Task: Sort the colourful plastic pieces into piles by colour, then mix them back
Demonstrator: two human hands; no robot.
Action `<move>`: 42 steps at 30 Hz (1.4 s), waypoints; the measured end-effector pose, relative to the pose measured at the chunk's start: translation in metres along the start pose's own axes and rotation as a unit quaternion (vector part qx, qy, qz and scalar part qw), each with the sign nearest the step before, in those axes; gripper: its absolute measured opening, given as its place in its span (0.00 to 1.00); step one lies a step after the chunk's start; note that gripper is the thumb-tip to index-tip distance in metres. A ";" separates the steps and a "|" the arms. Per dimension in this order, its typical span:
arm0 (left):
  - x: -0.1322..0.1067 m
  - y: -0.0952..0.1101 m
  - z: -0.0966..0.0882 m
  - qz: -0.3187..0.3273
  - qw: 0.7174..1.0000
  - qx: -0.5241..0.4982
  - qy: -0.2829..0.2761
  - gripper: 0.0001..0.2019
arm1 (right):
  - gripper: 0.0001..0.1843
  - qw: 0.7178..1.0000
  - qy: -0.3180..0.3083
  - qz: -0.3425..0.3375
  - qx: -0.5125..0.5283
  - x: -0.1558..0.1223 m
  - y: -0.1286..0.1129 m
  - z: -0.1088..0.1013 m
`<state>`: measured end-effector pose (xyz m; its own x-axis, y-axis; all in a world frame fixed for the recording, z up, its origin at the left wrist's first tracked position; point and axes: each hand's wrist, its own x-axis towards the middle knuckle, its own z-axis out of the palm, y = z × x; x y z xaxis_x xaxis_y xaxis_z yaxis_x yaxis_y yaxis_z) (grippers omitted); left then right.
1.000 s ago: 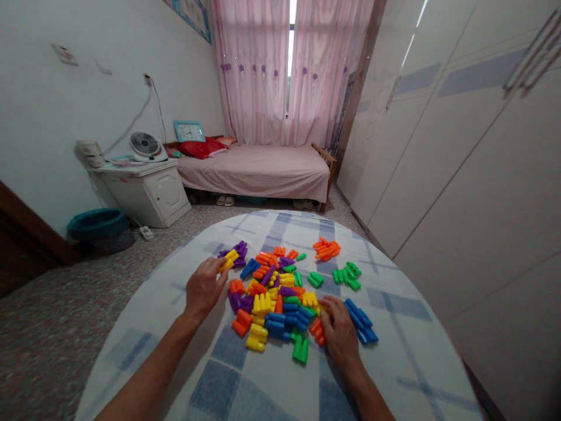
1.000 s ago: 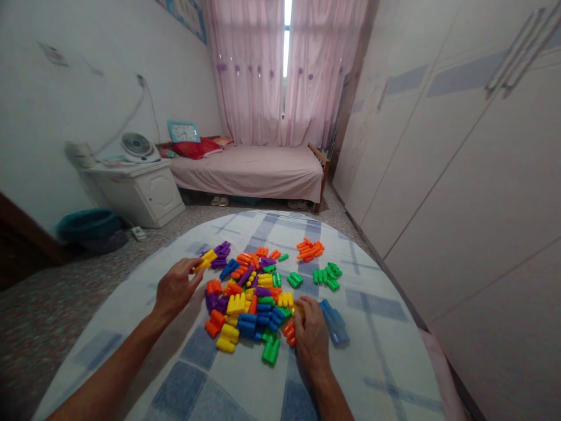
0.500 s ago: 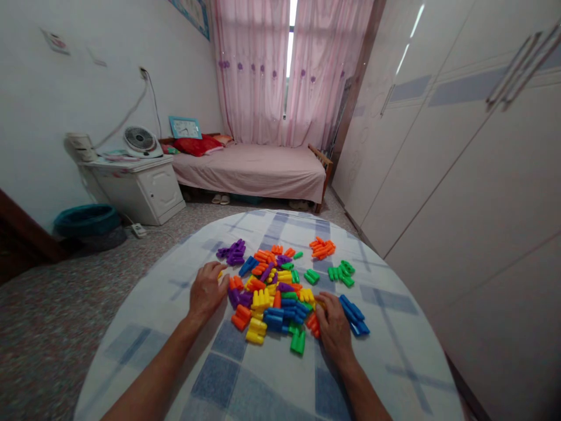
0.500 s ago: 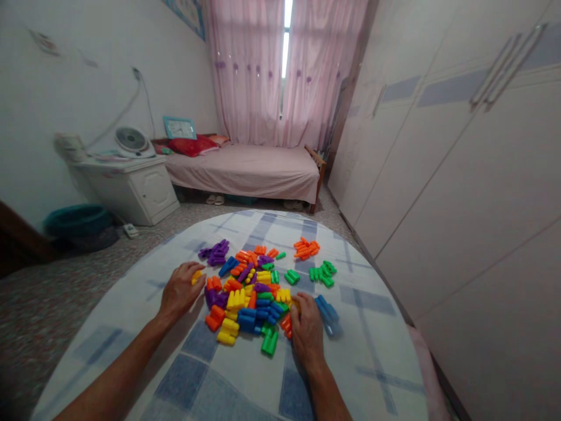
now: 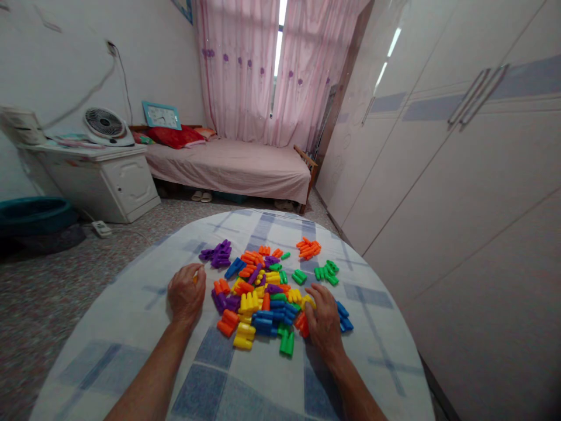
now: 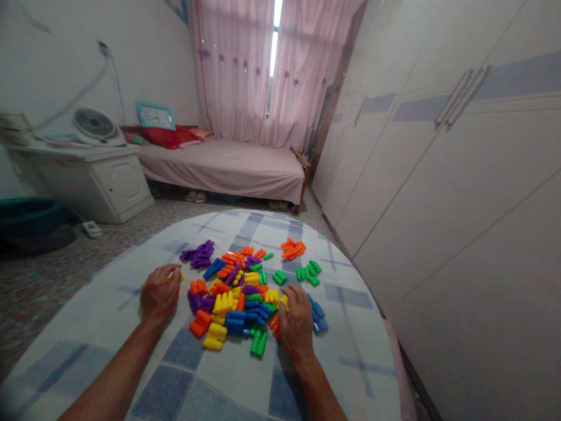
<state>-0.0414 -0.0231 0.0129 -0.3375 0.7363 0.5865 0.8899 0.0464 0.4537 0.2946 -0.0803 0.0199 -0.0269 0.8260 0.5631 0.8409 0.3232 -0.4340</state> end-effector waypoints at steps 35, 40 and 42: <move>0.004 -0.004 0.005 -0.069 0.993 0.010 -0.092 0.18 | 0.22 0.960 -0.031 0.237 -0.148 0.086 0.110 -0.033; 0.004 -0.003 0.004 -0.072 0.993 0.007 -0.097 0.17 | 0.19 0.965 -0.069 0.215 -0.133 0.070 0.118 -0.024; 0.004 -0.004 0.004 -0.072 0.993 0.003 -0.098 0.17 | 0.20 0.966 -0.071 0.209 -0.134 0.067 0.117 -0.023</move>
<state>-0.0448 -0.0175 0.0111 -0.3959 0.8384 0.3746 0.8392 0.1647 0.5183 0.4032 0.0017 0.0230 0.2874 0.9197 0.2675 0.9033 -0.1674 -0.3950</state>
